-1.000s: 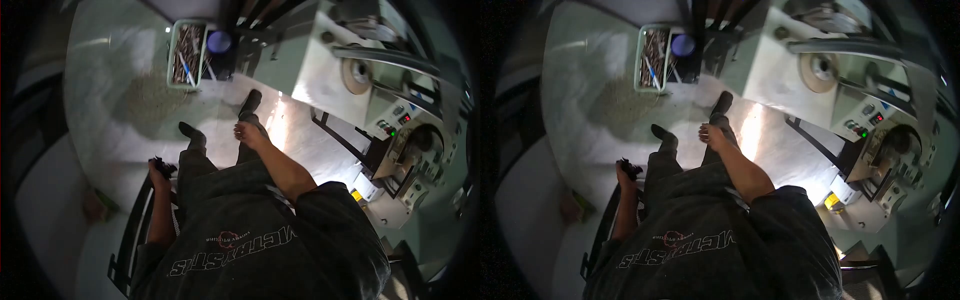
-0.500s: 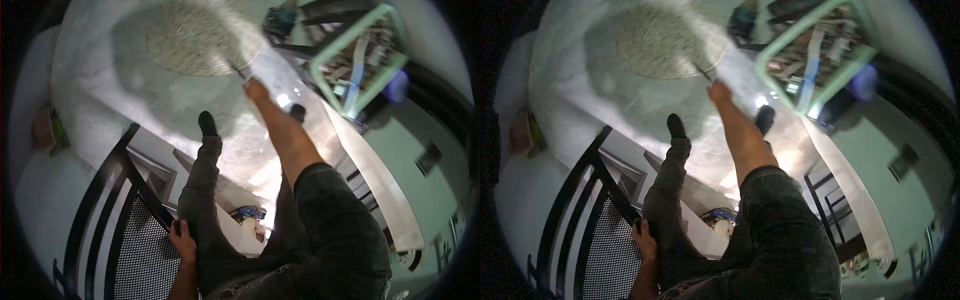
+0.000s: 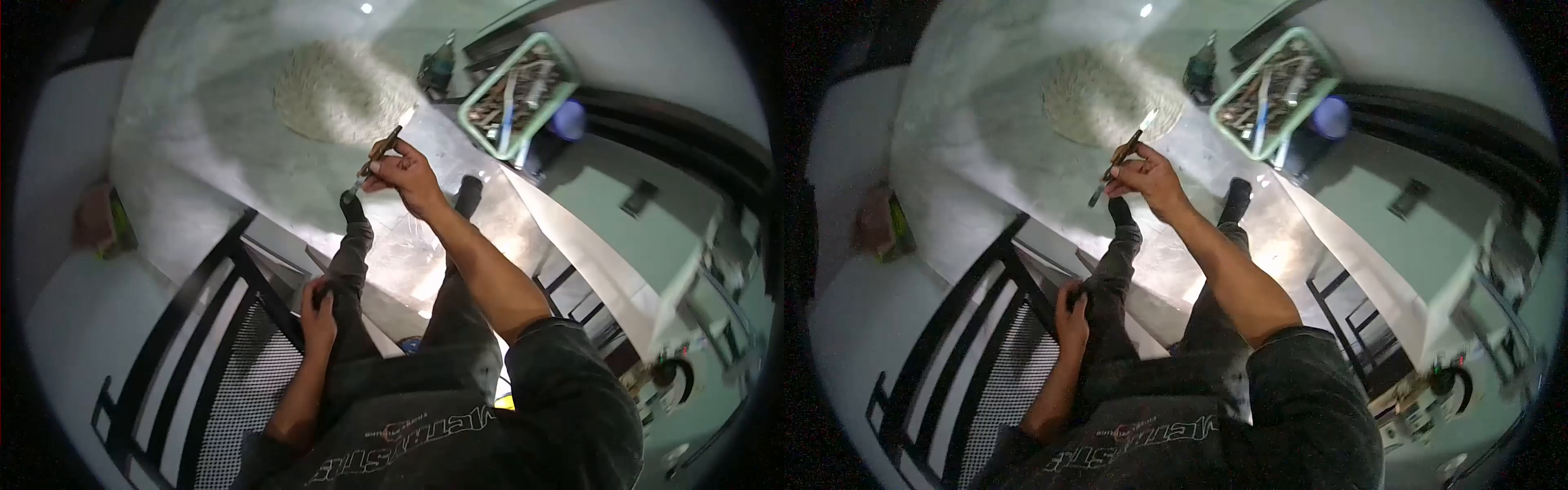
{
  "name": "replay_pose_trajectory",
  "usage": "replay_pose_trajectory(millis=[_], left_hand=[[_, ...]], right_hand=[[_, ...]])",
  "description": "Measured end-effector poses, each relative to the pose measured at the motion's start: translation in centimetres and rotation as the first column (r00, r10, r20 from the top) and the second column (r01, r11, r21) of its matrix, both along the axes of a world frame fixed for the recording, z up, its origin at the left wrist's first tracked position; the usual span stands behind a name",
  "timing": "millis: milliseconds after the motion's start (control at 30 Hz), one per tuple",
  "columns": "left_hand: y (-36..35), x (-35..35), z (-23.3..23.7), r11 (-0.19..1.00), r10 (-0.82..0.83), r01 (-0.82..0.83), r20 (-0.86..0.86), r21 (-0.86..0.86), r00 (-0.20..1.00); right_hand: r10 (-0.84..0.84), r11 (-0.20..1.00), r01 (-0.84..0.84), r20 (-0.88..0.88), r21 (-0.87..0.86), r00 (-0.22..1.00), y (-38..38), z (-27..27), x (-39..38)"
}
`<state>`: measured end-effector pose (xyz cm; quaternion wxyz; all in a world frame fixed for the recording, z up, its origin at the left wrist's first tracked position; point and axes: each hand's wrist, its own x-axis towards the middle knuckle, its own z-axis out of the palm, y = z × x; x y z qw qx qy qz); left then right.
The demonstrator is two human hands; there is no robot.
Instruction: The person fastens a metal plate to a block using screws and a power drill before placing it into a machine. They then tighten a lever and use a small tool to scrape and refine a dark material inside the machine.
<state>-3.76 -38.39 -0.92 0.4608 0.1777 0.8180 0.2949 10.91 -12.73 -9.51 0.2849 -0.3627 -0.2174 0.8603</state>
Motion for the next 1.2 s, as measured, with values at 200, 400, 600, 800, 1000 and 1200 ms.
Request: replay_pose_trajectory(millis=[200, 400, 600, 800, 1000, 1200], left_hand=[[16.0, 3.8, 19.0, 0.912, -0.175, 0.002, 0.385, 0.41, 0.906], [17.1, 10.3, 26.5, 0.647, -0.656, 0.522, 0.056, 0.555, 0.753], [17.4, 20.2, 29.8, 0.365, -0.855, 0.827, -0.197, 0.428, 0.48], [17.9, 29.0, 26.8, 0.239, -0.955, 0.836, -0.035, 0.493, 0.294], [18.7, 33.3, 25.3, 0.303, -0.932, 0.848, -0.05, 0.434, 0.358], [23.1, 30.2, 22.7, 0.648, -0.752, 0.73, 0.031, 0.216, 0.659]], right_hand=[[-0.079, 0.971, 0.076, 0.008, 0.229, 0.997, -0.4, 22.9, 6.4], [-0.296, 0.91, 0.24, 0.124, 0.339, 0.947, -5.6, 33.4, 16.8], [-0.495, 0.831, 0.454, 0.055, 0.32, 0.867, -11.3, 37.8, 28.9], [-0.634, 0.739, 0.483, 0.242, 0.47, 0.735, -14.6, 37.4, 38.2], [-0.76, 0.626, 0.57, 0.254, 0.532, 0.598, -17.8, 37.3, 46.0], [-0.869, 0.492, 0.629, 0.386, 0.602, 0.31, -18.7, 37.2, 52.1]])
